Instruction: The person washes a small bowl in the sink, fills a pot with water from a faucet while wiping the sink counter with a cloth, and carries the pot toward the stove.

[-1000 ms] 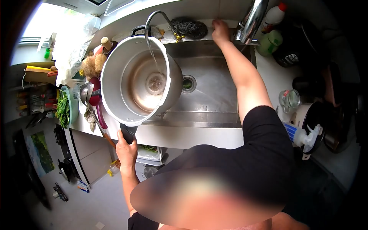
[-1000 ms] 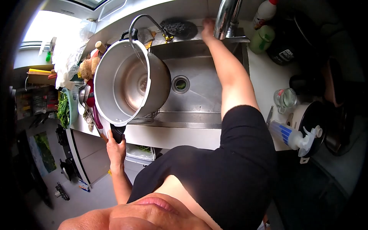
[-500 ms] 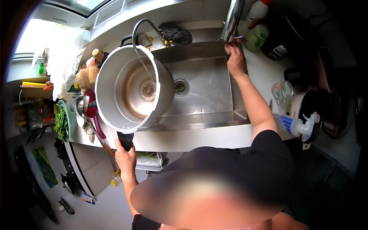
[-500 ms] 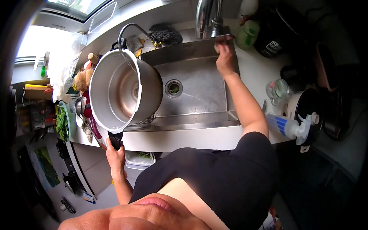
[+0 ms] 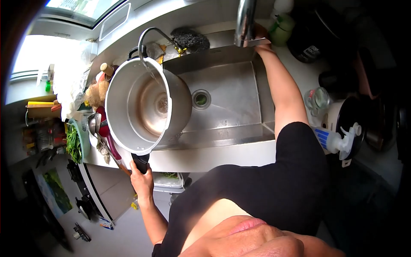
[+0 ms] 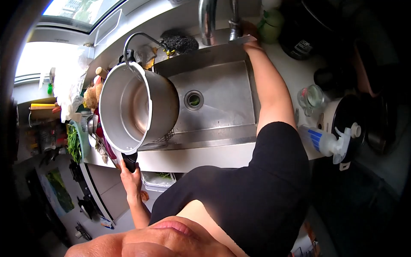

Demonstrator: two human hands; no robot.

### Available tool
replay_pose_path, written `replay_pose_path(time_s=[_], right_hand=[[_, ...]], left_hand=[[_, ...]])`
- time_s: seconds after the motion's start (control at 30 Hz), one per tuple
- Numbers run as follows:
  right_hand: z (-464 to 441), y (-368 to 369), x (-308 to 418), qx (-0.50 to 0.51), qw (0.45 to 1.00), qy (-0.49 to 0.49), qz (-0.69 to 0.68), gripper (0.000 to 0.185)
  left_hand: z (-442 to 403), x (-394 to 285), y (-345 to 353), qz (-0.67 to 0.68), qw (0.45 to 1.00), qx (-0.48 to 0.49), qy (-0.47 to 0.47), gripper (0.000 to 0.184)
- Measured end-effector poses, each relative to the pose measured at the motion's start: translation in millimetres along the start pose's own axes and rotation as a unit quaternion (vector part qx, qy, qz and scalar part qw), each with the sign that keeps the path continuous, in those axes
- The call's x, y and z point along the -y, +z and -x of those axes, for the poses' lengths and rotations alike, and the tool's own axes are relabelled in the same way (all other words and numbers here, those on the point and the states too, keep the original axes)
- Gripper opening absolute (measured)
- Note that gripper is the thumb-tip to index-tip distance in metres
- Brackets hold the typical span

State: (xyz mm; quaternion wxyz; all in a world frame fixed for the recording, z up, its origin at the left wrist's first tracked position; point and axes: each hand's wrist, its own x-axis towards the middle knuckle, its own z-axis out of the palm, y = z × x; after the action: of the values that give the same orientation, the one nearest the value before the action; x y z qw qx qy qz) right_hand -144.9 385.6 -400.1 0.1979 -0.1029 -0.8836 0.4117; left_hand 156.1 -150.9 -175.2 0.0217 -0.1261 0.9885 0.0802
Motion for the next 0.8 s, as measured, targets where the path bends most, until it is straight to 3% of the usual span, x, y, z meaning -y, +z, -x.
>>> replay_pose_path(time_s=[0.07, 0.1, 0.2, 0.27, 0.33, 0.43, 0.53, 0.63, 0.73, 0.8], right_hand=[[16, -16, 16, 0.013, 0.996, -0.036, 0.085, 0.024], [24, -17, 16, -0.005, 0.998, -0.064, -0.011, 0.023], [67, -25, 13, 0.002, 0.997, -0.042, -0.062, 0.015], [86, -24, 8, -0.069, 0.977, -0.152, 0.13, 0.019], [114, -33, 17, -0.014, 0.991, -0.125, 0.051, 0.021], [143, -58, 33, -0.037, 0.992, -0.123, -0.02, 0.021], [153, -96, 37, -0.167, 0.985, -0.018, 0.048, 0.021], [154, -111, 3, -0.284, 0.939, 0.031, 0.19, 0.018], [148, -99, -18, -0.309, 0.92, 0.103, 0.218, 0.017], [144, -85, -19, -0.287, 0.932, 0.048, 0.216, 0.019]], left_hand=[[-2, -2, 1, 0.007, 1.0, -0.002, 0.006, 0.049], [-1, -4, -1, 0.008, 1.0, 0.0, 0.004, 0.049], [0, -8, -3, 0.016, 1.0, 0.002, 0.013, 0.047], [0, -9, -4, 0.021, 1.0, 0.011, 0.011, 0.046], [0, -9, -4, 0.016, 0.999, 0.001, 0.028, 0.044], [0, -9, -6, 0.013, 0.999, -0.01, 0.043, 0.042], [1, -7, -4, 0.023, 0.999, -0.006, 0.038, 0.041], [1, -9, -5, 0.019, 0.999, -0.007, 0.038, 0.041], [-1, -2, -2, 0.022, 0.999, -0.004, 0.035, 0.041], [0, 1, -1, 0.021, 0.999, -0.006, 0.045, 0.041]])
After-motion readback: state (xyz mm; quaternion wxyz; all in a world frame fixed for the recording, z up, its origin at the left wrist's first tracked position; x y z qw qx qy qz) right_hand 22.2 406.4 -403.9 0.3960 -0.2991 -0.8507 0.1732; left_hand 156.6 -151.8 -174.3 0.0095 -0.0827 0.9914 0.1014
